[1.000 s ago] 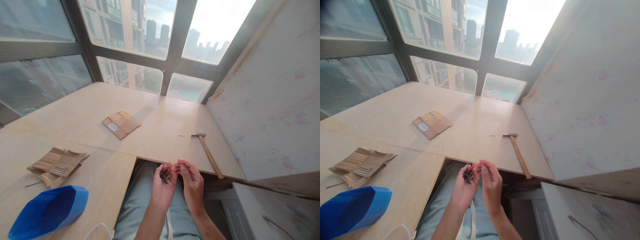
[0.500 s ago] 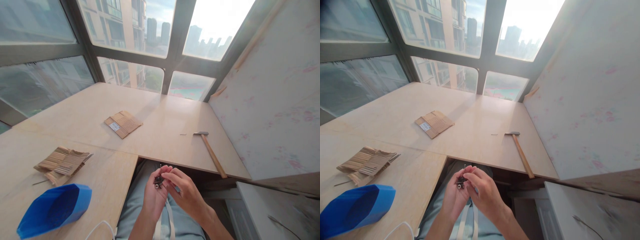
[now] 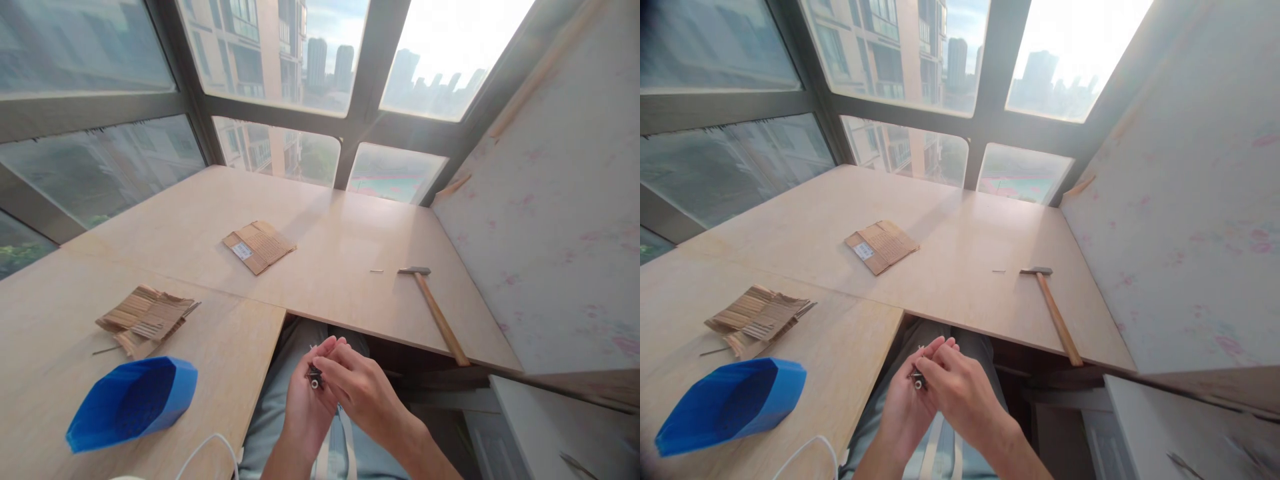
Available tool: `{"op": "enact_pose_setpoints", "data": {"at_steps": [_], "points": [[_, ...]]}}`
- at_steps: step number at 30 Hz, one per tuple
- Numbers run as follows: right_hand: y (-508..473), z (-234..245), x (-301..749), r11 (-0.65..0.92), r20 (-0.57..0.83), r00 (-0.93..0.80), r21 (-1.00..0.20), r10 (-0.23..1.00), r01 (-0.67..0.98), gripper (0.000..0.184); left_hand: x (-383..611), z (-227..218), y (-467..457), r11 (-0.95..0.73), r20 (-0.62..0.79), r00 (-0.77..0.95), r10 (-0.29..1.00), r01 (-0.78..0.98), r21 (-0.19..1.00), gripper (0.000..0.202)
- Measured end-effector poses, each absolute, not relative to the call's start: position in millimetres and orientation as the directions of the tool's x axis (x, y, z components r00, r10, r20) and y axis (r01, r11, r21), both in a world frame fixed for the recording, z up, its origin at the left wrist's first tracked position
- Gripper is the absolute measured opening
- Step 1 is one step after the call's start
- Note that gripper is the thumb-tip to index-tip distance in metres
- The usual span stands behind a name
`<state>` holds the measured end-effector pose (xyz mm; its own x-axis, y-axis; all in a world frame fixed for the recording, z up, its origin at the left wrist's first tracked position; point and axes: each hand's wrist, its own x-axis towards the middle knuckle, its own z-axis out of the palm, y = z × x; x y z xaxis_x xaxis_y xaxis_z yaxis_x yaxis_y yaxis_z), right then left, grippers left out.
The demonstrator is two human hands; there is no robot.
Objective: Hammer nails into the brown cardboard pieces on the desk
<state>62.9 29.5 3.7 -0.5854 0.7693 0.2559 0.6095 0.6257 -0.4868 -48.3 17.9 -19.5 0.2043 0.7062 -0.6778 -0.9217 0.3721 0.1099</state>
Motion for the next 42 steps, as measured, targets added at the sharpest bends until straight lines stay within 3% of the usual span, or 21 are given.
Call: {"op": "enact_pose_setpoints", "data": {"at_steps": [4, 9, 12, 19, 23, 31, 37, 42], "points": [[34.0, 5.8, 59.5, 0.684, 0.240, -0.645, -0.356, 0.725, 0.636, 0.025, -49.1, -18.4, 18.1, 0.361, -0.693, 0.206, 0.691, -0.929, 0.084, 0.028], [37.3, 0.9, 57.1, 0.700, 0.197, -0.675, -0.289, 0.711, 0.653, 0.016, -50.1, -20.0, 18.9, 0.326, -0.720, 0.182, 0.669, -0.943, 0.065, 0.035], [37.2, -1.9, 54.5, 0.680, 0.157, -0.672, -0.329, 0.724, 0.655, 0.014, -51.0, -21.1, 18.1, 0.325, -0.724, 0.185, 0.665, -0.944, 0.057, 0.034], [36.0, -3.6, 56.4, 0.546, 0.142, -0.587, -0.586, 0.797, 0.599, 0.018, -52.0, -16.3, 19.1, 0.244, -0.746, 0.112, 0.656, -0.967, 0.069, 0.028], [34.9, -8.5, 57.4, 0.501, 0.163, -0.540, -0.651, 0.826, 0.570, 0.016, -53.1, -14.6, 21.1, 0.206, -0.743, 0.090, 0.663, -0.976, 0.066, 0.030], [33.4, -10.3, 54.7, 0.506, 0.203, -0.520, -0.667, 0.829, 0.547, 0.015, -56.1, -18.1, 20.8, 0.234, -0.730, 0.122, 0.673, -0.971, 0.053, 0.031], [32.6, -7.4, 52.7, 0.518, 0.166, -0.531, -0.579, 0.831, 0.629, 0.022, -52.9, -15.1, 19.8, 0.267, -0.730, 0.153, 0.666, -0.963, 0.042, 0.029], [31.2, -3.9, 46.8, 0.463, 0.086, -0.487, -0.488, 0.869, 0.740, 0.016, -50.5, -13.7, 16.7, 0.218, -0.760, 0.069, 0.647, -0.971, 0.097, 0.030]]}}
